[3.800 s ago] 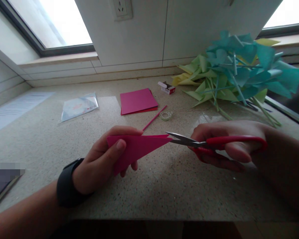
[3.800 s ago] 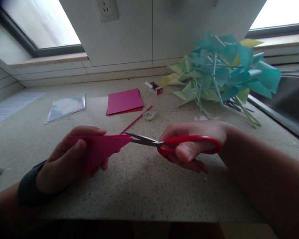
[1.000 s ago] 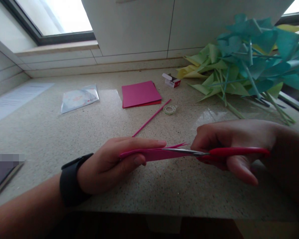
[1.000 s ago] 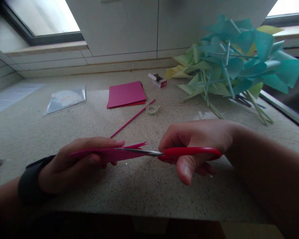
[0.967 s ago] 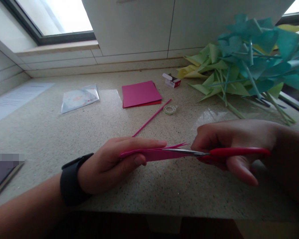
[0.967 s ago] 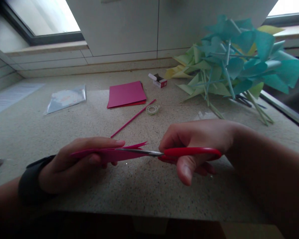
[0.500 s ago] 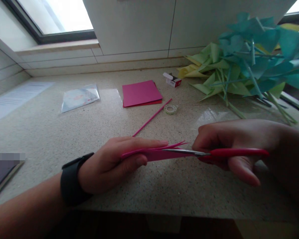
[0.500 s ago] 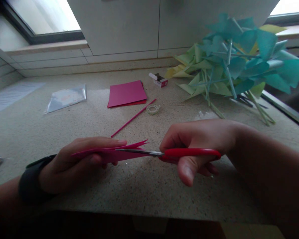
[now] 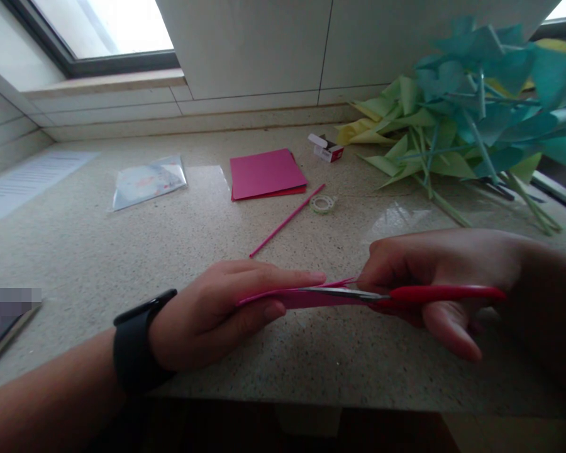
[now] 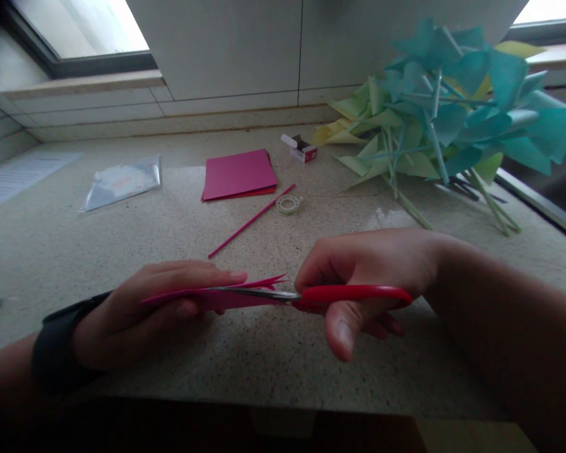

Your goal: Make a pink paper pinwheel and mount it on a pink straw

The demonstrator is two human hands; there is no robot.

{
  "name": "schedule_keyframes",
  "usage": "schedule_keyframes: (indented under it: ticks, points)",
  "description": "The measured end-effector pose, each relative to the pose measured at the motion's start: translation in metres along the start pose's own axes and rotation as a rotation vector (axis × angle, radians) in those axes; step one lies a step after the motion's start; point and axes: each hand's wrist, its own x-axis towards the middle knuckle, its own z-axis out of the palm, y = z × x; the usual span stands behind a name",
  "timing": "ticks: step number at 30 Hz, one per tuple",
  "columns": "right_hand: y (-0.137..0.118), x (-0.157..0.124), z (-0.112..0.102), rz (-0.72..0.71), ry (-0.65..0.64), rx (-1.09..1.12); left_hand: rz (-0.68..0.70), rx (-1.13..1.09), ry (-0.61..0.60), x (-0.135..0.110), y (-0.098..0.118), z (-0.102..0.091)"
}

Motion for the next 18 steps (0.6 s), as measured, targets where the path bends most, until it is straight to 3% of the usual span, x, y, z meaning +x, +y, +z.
schedule_keyframes:
  ticks: [18]
  points:
    - [0.0001,-0.0007,0.0005,-0.006,-0.001,0.005,-0.008,-0.002,-0.006,-0.0011,-0.0007,0.0006]
